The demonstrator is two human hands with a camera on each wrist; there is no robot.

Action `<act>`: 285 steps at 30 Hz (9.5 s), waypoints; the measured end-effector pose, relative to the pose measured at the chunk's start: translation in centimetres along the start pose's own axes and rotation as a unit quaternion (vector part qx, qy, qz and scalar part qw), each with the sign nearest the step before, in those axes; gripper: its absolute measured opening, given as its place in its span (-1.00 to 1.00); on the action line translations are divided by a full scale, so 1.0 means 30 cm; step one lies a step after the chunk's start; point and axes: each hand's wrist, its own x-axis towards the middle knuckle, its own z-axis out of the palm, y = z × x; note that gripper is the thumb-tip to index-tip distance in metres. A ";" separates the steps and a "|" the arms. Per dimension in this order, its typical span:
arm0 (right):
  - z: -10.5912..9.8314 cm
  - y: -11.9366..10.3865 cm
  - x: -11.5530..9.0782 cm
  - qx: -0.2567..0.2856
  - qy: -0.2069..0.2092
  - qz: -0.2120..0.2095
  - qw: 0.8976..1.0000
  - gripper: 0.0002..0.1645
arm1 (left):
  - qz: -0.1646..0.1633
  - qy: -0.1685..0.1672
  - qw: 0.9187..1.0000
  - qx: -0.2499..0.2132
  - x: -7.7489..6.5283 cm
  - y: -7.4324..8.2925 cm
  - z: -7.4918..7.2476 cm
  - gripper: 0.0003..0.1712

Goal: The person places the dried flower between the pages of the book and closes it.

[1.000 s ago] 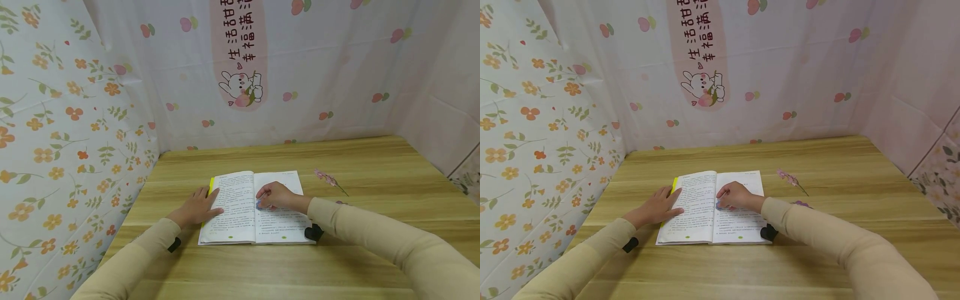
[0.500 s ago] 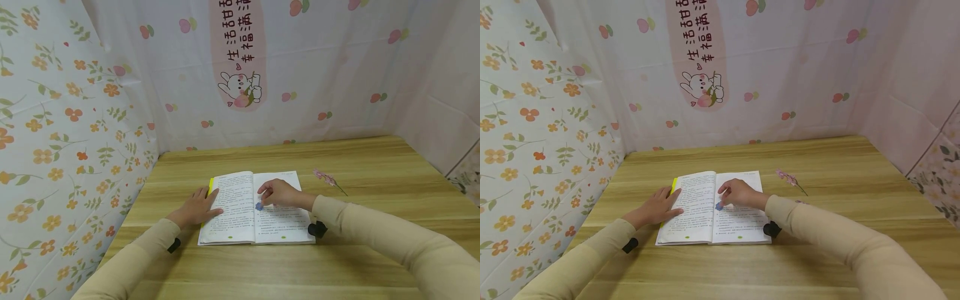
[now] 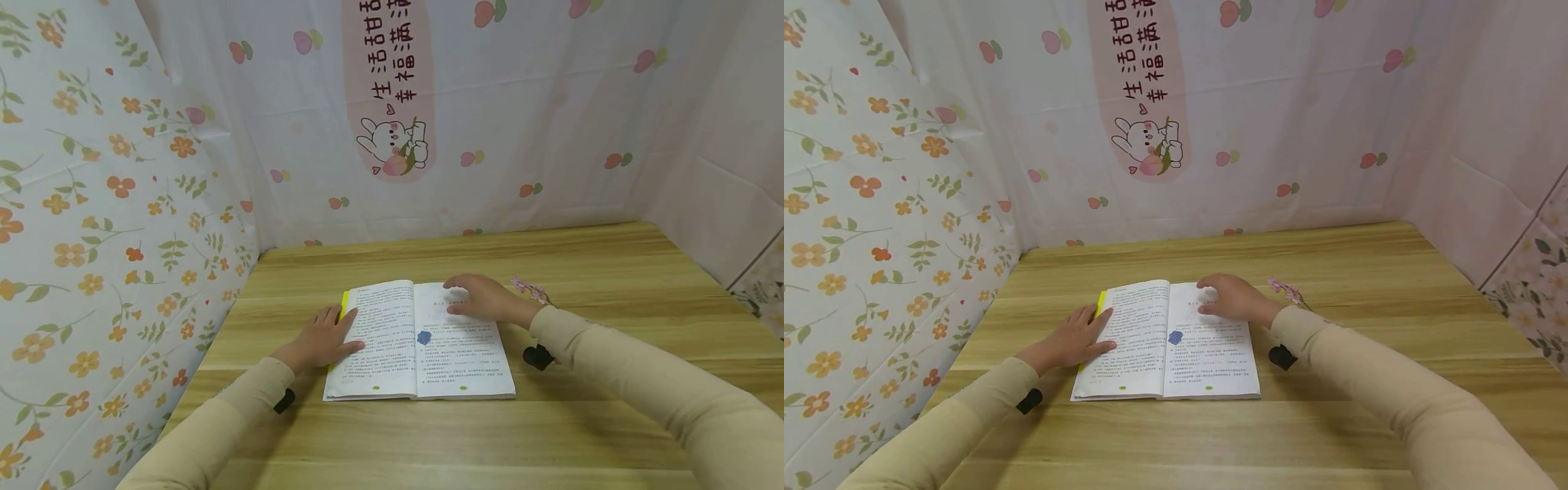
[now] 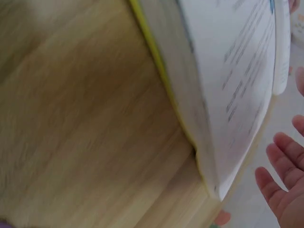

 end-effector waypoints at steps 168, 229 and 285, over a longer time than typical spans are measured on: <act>0.194 -0.313 -0.004 -0.188 -0.206 -0.246 0.928 -0.25 | 0.007 0.012 0.999 0.031 0.008 -0.017 -0.019 -0.08; -0.104 0.344 -0.550 0.139 0.090 0.101 0.981 -0.50 | 0.000 0.013 0.999 0.034 0.012 -0.023 -0.008 -0.08; -0.148 0.280 -0.492 0.267 0.068 0.174 0.945 -0.55 | 0.010 0.035 0.999 0.039 0.005 -0.018 -0.005 -0.11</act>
